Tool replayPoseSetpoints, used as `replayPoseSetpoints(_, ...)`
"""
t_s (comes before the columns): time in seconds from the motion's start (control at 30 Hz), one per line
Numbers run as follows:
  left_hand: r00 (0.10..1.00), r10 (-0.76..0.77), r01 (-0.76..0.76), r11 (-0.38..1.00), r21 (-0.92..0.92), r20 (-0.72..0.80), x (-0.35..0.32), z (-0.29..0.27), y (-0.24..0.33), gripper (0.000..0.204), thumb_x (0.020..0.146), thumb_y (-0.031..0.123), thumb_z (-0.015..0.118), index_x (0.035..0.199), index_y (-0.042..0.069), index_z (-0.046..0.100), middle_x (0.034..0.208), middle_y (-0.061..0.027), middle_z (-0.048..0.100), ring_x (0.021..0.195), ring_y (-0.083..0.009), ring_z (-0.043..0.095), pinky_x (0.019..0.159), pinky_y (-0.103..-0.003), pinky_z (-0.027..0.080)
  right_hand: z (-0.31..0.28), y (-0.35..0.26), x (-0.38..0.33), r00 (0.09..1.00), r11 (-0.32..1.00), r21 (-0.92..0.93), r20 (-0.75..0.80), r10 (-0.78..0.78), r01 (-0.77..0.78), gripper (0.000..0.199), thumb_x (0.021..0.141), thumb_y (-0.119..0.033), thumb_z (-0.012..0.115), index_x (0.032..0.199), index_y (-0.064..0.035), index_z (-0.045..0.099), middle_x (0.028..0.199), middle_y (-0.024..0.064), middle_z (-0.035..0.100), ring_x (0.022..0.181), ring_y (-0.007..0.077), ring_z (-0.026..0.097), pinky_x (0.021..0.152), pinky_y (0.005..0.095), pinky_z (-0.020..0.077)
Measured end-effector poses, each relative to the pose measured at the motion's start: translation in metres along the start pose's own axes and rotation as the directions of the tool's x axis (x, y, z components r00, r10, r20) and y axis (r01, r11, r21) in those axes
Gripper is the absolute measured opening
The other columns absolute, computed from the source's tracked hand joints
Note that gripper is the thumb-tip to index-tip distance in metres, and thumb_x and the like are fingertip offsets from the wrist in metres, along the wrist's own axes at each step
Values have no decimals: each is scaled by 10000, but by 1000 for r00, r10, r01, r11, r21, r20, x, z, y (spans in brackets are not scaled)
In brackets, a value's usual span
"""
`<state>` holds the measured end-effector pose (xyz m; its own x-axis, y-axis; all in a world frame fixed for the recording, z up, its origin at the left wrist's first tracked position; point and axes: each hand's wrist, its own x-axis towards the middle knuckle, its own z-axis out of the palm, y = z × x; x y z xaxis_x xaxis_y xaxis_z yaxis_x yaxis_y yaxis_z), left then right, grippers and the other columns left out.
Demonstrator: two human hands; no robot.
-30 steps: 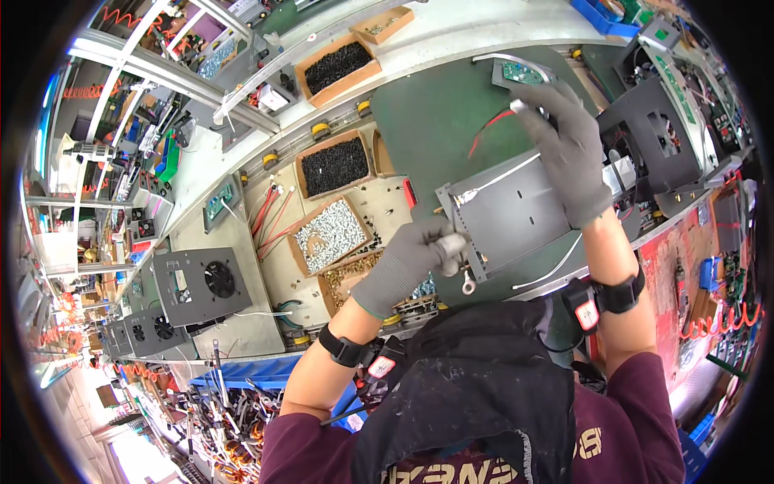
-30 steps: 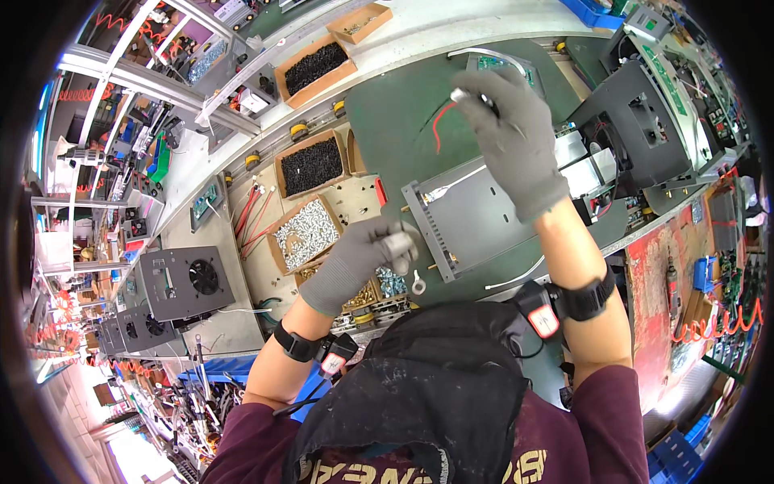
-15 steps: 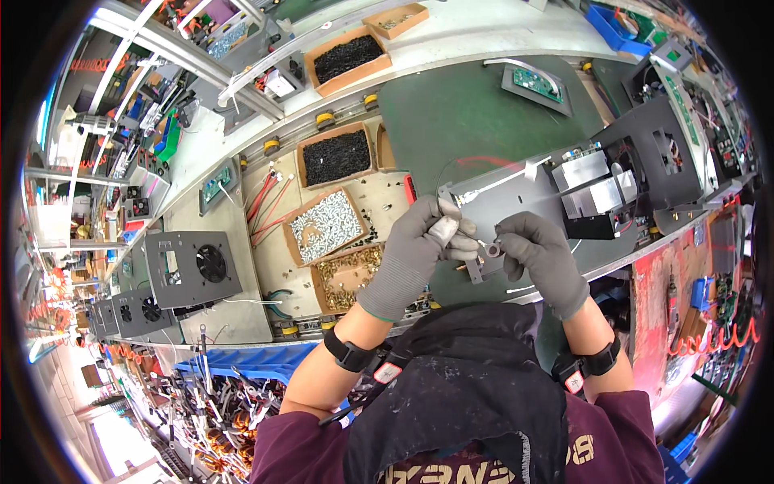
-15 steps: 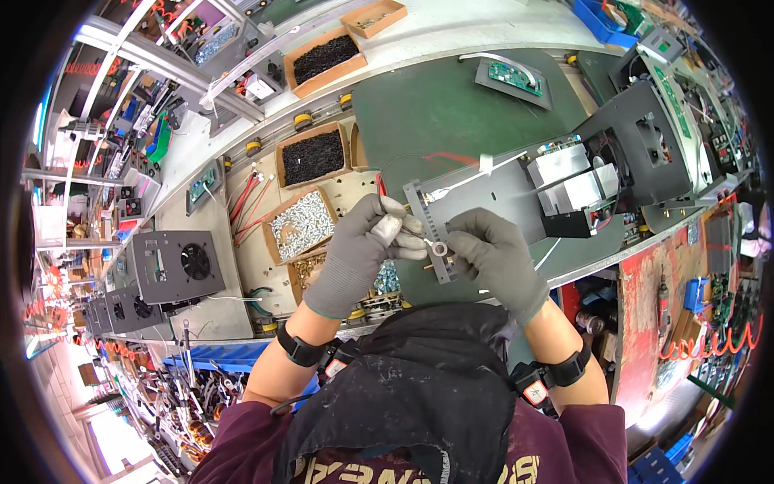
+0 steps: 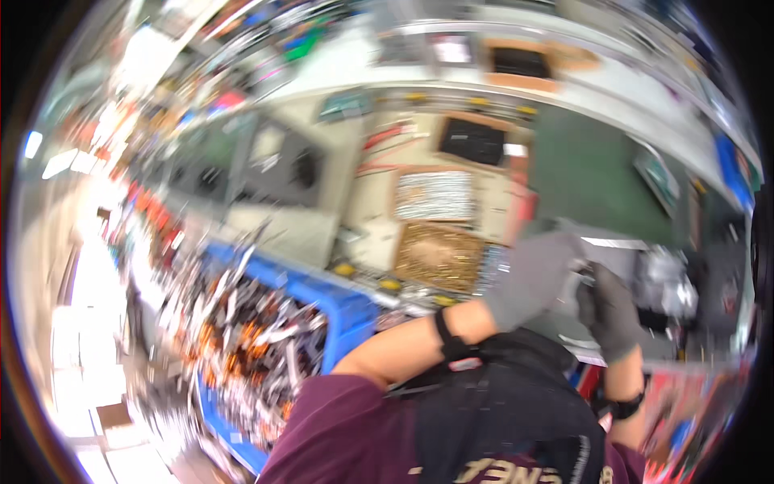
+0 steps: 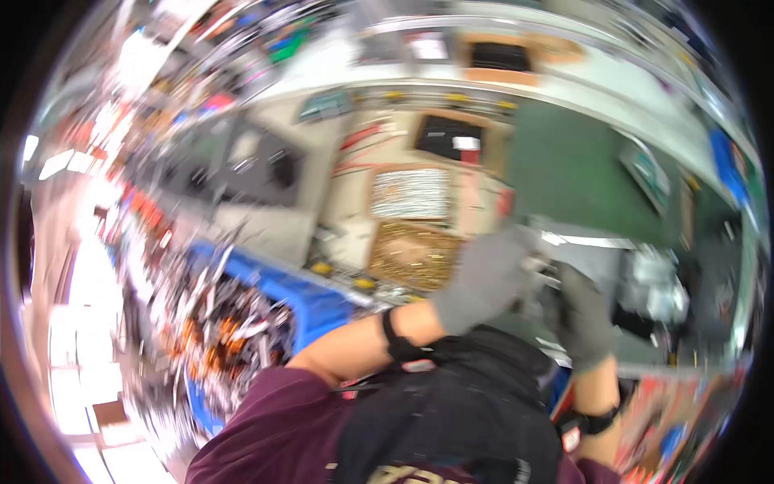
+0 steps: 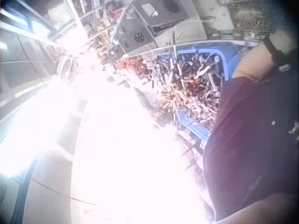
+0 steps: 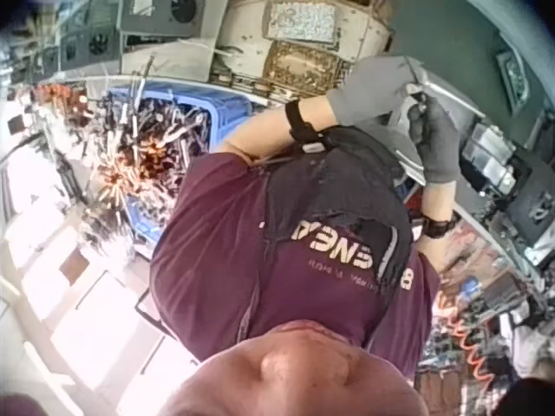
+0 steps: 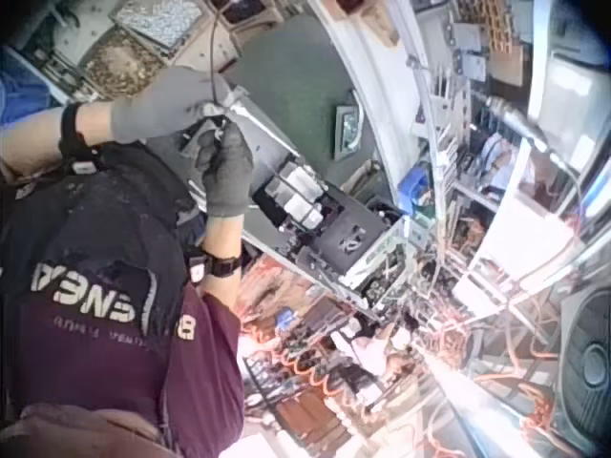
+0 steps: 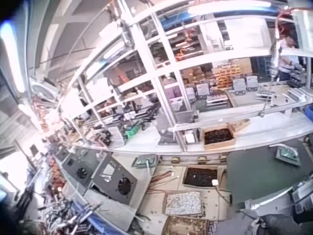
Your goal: Assembling components and screw-fastening the housing of electronic equipment on a factory production line.
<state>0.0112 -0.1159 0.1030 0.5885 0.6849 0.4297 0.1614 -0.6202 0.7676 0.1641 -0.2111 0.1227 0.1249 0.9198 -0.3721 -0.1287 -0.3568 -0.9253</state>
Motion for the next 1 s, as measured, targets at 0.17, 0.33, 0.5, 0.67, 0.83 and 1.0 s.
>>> replayPoseSetpoints(0.17,984,-73,130,915,382,-160,-14,-55,6,197,744,163,640,931,121,593,846,-55,571,833,-254,585,710,-356,478,25,3,41,987,984,112,73,-146,138,456,928,-256,537,1240,74,499,754,12,490,573,51,425,502,187,335)
replayPoseSetpoints(0.33,844,-339,504,766,399,-415,-76,-165,43,316,776,189,673,1072,105,597,996,-117,605,891,-307,600,780,-393,476,45,38,82,992,992,126,121,-21,5,474,932,-249,529,1252,96,476,743,18,490,585,62,433,512,192,343)
replayPoseSetpoints(0.5,608,-380,764,519,383,-697,-148,-251,120,196,802,173,671,975,83,645,913,-95,638,820,-259,644,695,-320,508,45,37,85,985,999,42,170,-29,22,453,942,-246,521,1245,88,481,784,27,511,595,66,450,507,200,376)
replayPoseSetpoints(0.67,560,-693,748,189,636,-454,-225,-342,85,162,797,232,631,929,157,687,963,-35,634,900,-237,616,754,-364,479,46,30,90,984,999,21,175,-33,30,423,946,-253,514,1234,56,507,790,26,519,604,67,465,502,201,389)
replayPoseSetpoints(0.83,554,-830,574,328,750,-62,-259,-343,22,175,668,261,738,834,216,707,1235,-28,540,1244,-270,382,1043,-447,264,47,24,85,981,999,48,193,-16,7,393,952,-232,508,1243,32,511,795,5,535,613,47,453,513,192,353)
replayPoseSetpoints(1.0,701,-710,384,308,871,-59,-243,-338,18,75,665,192,706,733,173,682,1206,-40,552,1203,-287,411,1015,-465,293,38,18,75,992,999,34,125,-32,28,404,946,-222,510,1240,54,502,811,19,551,599,53,453,504,198,348)
